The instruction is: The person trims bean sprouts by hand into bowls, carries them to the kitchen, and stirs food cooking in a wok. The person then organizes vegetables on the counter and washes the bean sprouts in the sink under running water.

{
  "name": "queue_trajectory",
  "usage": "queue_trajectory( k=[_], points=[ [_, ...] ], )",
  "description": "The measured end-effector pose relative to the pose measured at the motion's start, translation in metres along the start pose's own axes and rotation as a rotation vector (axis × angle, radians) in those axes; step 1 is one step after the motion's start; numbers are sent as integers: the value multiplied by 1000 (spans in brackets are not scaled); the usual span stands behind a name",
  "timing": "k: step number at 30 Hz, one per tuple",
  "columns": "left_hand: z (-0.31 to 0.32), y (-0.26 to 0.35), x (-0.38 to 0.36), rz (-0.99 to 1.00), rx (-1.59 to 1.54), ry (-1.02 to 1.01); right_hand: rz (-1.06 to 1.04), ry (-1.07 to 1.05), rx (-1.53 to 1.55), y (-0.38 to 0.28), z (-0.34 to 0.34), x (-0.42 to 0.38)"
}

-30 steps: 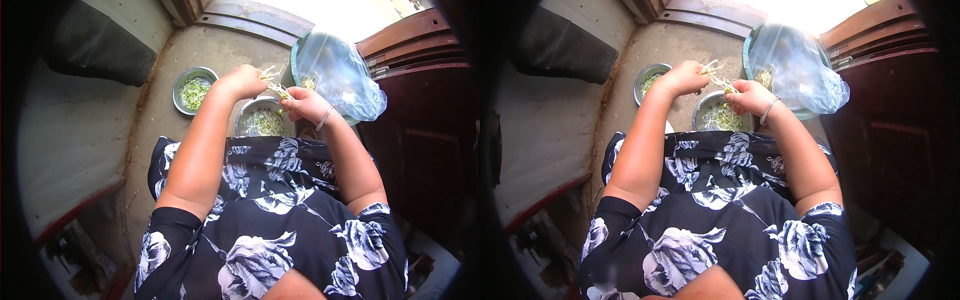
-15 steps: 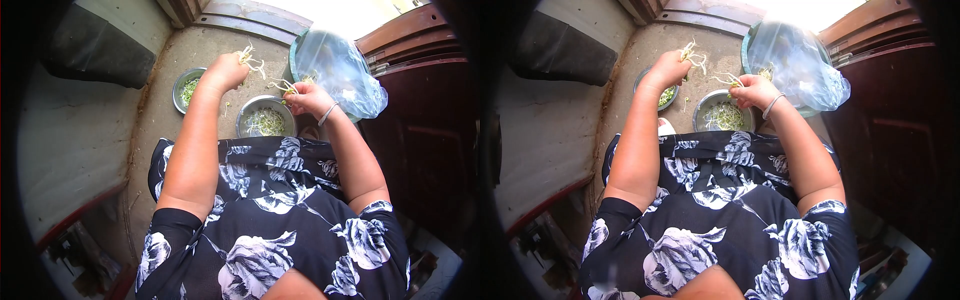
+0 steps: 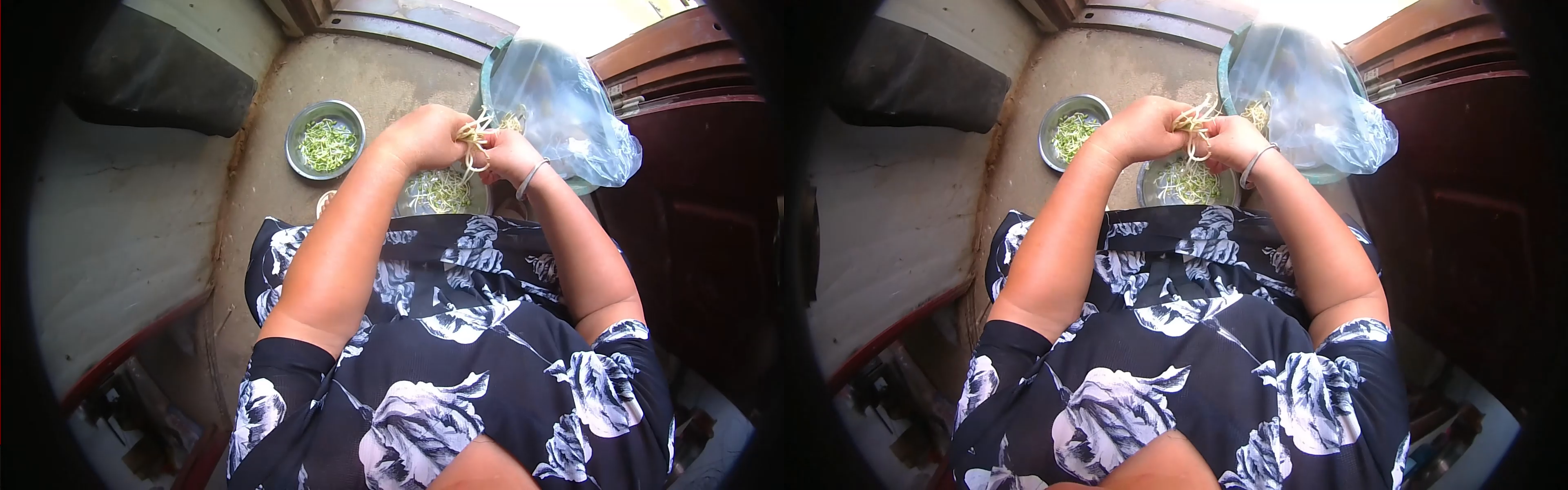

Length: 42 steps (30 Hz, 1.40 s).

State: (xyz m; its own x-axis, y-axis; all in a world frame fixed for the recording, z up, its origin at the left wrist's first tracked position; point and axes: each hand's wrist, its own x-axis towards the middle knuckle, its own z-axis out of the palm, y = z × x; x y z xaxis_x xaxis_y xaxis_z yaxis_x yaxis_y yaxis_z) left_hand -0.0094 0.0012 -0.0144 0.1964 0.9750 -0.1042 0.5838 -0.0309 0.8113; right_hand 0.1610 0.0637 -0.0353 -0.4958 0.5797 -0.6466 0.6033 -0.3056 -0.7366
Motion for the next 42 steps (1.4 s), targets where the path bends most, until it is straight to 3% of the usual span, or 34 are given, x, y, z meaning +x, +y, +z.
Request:
queue_trajectory(
  k=[4, 11, 15, 23, 35, 42],
  points=[
    [-2, -1, 1, -150, -3, -13, -31, -63, 44, -4, -1, -3],
    [-2, -14, 3, 33, 65, 117, -38, -213, 242, -5, -8, -4],
    [0, -12, 2, 8, 96, 108, -20, -266, 372, -5, -10, -6],
    [-1, -13, 2, -25, 38, 71, 10, -177, 489, -11, -8, -12],
    [-1, -12, 1, -91, 39, 25, -169, -265, 625, 2, -8, 1],
    [-8, -12, 0, -149, -163, 61, -179, -306, 686, 4, -13, 0]
  ],
)
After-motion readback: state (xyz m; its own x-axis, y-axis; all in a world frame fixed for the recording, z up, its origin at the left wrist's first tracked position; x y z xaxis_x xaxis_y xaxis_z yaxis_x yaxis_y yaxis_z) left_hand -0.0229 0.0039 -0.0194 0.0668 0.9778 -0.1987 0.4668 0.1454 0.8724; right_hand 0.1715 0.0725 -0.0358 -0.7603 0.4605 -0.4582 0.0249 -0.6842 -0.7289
